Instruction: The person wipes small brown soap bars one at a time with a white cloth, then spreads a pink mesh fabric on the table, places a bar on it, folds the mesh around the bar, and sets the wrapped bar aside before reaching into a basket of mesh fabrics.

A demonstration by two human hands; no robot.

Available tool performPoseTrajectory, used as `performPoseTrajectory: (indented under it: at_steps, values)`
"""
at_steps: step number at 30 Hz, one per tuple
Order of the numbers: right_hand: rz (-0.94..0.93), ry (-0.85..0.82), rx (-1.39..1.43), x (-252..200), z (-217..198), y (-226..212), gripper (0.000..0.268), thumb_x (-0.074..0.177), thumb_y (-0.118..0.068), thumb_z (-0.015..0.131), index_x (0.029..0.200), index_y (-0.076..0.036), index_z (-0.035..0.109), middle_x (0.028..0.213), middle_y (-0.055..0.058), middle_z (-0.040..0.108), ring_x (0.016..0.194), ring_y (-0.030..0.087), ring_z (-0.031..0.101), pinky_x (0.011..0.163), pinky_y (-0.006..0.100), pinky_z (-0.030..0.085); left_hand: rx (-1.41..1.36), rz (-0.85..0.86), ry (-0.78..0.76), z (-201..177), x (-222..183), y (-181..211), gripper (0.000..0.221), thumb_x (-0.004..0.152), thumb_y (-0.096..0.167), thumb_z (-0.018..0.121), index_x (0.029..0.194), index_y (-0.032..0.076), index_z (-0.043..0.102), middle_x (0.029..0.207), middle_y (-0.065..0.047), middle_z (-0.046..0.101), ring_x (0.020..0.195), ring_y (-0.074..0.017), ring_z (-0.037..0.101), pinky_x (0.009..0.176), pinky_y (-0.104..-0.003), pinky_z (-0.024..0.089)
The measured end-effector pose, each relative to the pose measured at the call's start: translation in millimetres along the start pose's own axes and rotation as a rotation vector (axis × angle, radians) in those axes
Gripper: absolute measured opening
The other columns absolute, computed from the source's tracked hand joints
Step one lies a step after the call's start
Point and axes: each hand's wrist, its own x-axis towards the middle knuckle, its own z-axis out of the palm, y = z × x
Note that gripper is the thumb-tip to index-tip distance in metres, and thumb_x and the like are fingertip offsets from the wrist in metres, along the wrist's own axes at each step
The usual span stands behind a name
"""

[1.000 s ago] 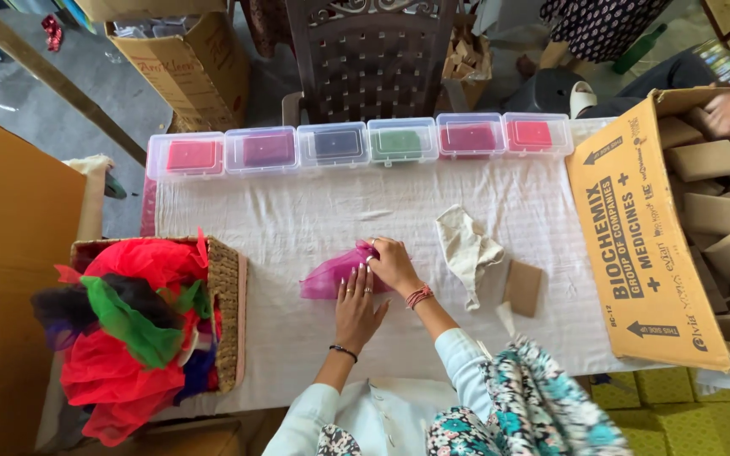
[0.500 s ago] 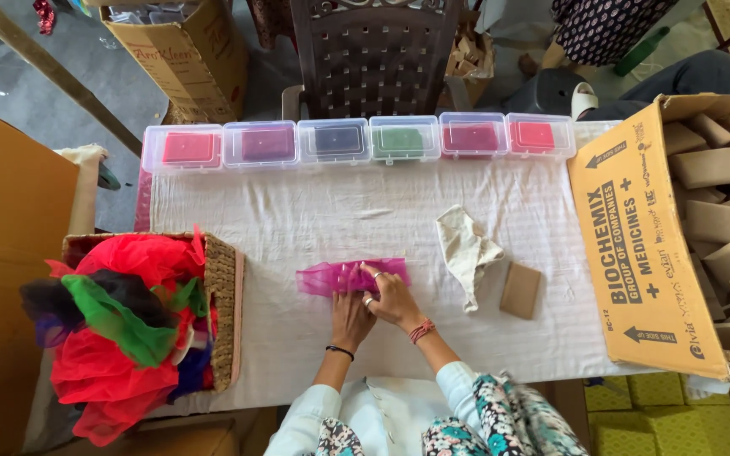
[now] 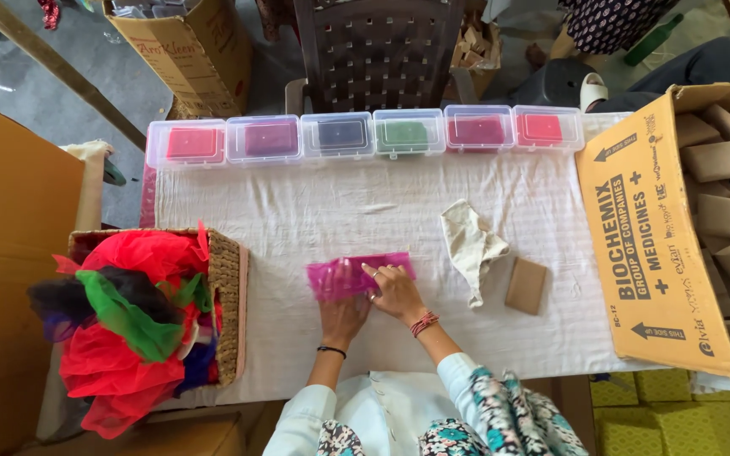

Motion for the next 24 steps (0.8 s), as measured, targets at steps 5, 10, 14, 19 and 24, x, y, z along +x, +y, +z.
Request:
performPoseTrajectory:
  at_steps: [5, 10, 14, 19, 24]
  values:
    - [-0.021, 0.022, -0.072, -8, -2, -1, 0.055, 0.084, -0.018, 0.078, 0.137, -0.013, 0.063, 0.082, 0.006, 0.063, 0.08, 0.023, 0.061, 0.077, 0.04, 0.046, -0.036, -0.362, -0.116, -11, 0, -50, 0.061, 0.093, 0.038, 0.068, 0.146, 0.013, 0.05, 0.147, -0.01, 0.053, 0.134, -0.0284, 0.046, 0.113, -0.049, 0.036]
    - [-0.052, 0.027, -0.089, -12, -2, -4, 0.063, 0.081, -0.01, 0.074, 0.143, -0.012, 0.06, 0.075, 0.005, 0.059, 0.076, 0.023, 0.059, 0.072, 0.04, 0.044, -0.05, -0.305, 0.112, -37, -2, -63, 0.076, 0.088, 0.029, 0.07, 0.151, 0.002, 0.037, 0.146, -0.019, 0.043, 0.139, -0.0342, 0.039, 0.118, -0.053, 0.028]
    - [-0.034, 0.026, -0.087, -15, 3, -7, 0.07, 0.075, -0.002, 0.069, 0.144, -0.01, 0.059, 0.076, 0.005, 0.059, 0.075, 0.023, 0.058, 0.071, 0.039, 0.044, -0.144, 0.082, 0.003, -70, 20, -15, 0.081, 0.079, 0.038, 0.073, 0.145, 0.001, 0.042, 0.138, -0.018, 0.047, 0.13, -0.0335, 0.043, 0.113, -0.052, 0.029]
    - [-0.029, 0.041, -0.139, -17, 10, -4, 0.068, 0.077, -0.001, 0.063, 0.144, -0.009, 0.059, 0.077, 0.004, 0.06, 0.075, 0.022, 0.059, 0.072, 0.039, 0.044, -0.136, 0.302, -0.161, -28, -1, -32, 0.021, 0.093, 0.006, 0.06, 0.114, 0.007, 0.061, 0.121, -0.012, 0.065, 0.118, -0.0303, 0.059, 0.109, -0.045, 0.045]
    - [-0.022, 0.052, -0.19, -20, 31, 5, 0.069, 0.078, 0.0, 0.063, 0.146, -0.007, 0.057, 0.081, 0.006, 0.063, 0.078, 0.024, 0.061, 0.079, 0.04, 0.047, -0.268, 0.112, -0.176, -26, 9, -20, 0.017, 0.089, 0.002, 0.057, 0.105, 0.006, 0.062, 0.102, -0.013, 0.064, 0.1, -0.0338, 0.061, 0.092, -0.044, 0.049]
